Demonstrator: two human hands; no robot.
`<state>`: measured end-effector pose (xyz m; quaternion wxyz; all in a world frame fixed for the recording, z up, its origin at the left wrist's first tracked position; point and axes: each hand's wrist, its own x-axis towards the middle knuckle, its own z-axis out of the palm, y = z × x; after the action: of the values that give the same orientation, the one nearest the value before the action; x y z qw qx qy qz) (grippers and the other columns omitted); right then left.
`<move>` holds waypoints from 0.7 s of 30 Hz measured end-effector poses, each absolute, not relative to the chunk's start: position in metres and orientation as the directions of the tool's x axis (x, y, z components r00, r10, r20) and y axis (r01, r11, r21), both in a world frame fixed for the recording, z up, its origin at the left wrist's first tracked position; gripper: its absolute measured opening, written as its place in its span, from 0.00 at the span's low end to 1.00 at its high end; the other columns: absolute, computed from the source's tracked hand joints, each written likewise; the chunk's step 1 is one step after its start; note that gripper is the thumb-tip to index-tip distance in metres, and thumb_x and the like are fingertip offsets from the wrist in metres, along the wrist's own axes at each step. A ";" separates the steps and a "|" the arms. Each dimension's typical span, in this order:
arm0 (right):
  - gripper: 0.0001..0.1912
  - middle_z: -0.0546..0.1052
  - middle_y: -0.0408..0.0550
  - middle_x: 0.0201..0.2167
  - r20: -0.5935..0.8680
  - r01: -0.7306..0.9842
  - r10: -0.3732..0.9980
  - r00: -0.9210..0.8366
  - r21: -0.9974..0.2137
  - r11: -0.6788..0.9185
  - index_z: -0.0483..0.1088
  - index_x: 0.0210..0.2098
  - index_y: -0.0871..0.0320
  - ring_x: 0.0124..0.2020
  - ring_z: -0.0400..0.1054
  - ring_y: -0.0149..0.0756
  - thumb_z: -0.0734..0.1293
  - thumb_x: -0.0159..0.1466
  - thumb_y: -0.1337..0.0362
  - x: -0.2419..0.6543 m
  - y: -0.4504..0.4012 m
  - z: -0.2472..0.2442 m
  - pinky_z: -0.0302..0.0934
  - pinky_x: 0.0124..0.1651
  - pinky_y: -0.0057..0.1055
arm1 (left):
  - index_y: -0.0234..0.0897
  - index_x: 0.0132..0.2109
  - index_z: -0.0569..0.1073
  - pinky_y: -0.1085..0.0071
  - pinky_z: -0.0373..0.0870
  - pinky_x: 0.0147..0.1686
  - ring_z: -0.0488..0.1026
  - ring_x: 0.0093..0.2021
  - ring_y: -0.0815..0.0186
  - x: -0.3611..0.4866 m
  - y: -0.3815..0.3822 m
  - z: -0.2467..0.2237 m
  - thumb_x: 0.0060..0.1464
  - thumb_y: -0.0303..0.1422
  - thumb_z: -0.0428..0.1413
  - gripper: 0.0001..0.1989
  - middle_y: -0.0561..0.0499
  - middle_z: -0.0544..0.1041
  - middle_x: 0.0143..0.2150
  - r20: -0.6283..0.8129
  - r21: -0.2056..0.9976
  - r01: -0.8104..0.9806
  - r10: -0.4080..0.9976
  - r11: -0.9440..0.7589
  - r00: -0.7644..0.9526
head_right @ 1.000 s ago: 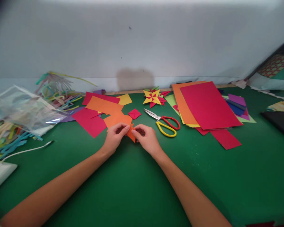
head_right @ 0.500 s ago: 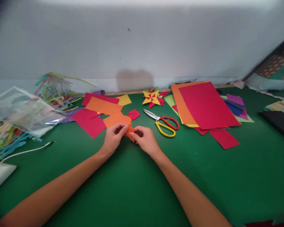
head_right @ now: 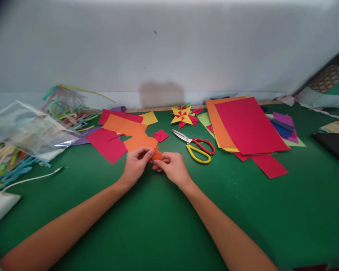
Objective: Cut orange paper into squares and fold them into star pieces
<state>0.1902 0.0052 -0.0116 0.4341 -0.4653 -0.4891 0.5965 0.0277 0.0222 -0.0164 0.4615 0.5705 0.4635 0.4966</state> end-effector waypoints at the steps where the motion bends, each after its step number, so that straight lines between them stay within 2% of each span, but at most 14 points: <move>1: 0.18 0.82 0.50 0.26 -0.131 -0.064 0.973 -0.193 -0.987 -0.145 0.75 0.29 0.60 0.31 0.80 0.42 0.78 0.55 0.52 0.190 0.005 -0.011 0.72 0.33 0.33 | 0.36 0.37 0.79 0.71 0.73 0.32 0.74 0.29 0.67 0.028 0.022 -0.016 0.60 0.43 0.61 0.14 0.51 0.80 0.31 0.141 0.987 0.071 0.987 -0.147 0.075; 7: 0.17 0.83 0.50 0.27 -0.109 -0.024 0.957 -0.270 -0.992 -0.120 0.78 0.35 0.60 0.28 0.77 0.36 0.75 0.60 0.51 0.193 0.006 -0.011 0.70 0.31 0.30 | 0.35 0.36 0.78 0.71 0.72 0.30 0.73 0.28 0.68 0.027 0.022 -0.013 0.60 0.43 0.61 0.14 0.51 0.79 0.30 0.144 0.987 0.063 0.988 -0.147 0.048; 11: 0.18 0.83 0.50 0.28 -0.126 0.011 0.944 -0.305 -0.992 -0.128 0.79 0.37 0.61 0.27 0.76 0.35 0.76 0.59 0.51 0.194 0.007 -0.009 0.69 0.32 0.30 | 0.35 0.37 0.79 0.72 0.72 0.30 0.74 0.29 0.68 0.027 0.021 -0.013 0.60 0.42 0.61 0.14 0.51 0.79 0.30 0.139 0.988 0.061 0.989 -0.142 0.052; 18: 0.19 0.80 0.49 0.23 -0.137 0.022 0.955 -0.264 -0.990 -0.137 0.74 0.29 0.60 0.23 0.73 0.34 0.77 0.57 0.50 0.194 0.006 -0.006 0.68 0.28 0.29 | 0.35 0.37 0.79 0.76 0.71 0.28 0.73 0.26 0.71 0.029 0.019 -0.013 0.60 0.41 0.62 0.12 0.53 0.78 0.29 0.155 0.986 0.061 0.987 -0.158 0.041; 21: 0.19 0.77 0.45 0.19 -0.151 0.026 0.962 -0.227 -0.988 -0.149 0.73 0.30 0.58 0.16 0.64 0.28 0.73 0.61 0.48 0.196 0.006 -0.004 0.58 0.19 0.24 | 0.36 0.39 0.79 0.78 0.65 0.21 0.67 0.20 0.74 0.029 0.019 -0.013 0.60 0.39 0.63 0.10 0.57 0.72 0.22 0.161 0.986 0.041 0.987 -0.160 -0.020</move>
<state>0.1963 0.0060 -0.0038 0.3977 -0.4781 -0.5169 0.5883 0.0286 0.0194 -0.0133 0.4423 0.5428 0.4735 0.5344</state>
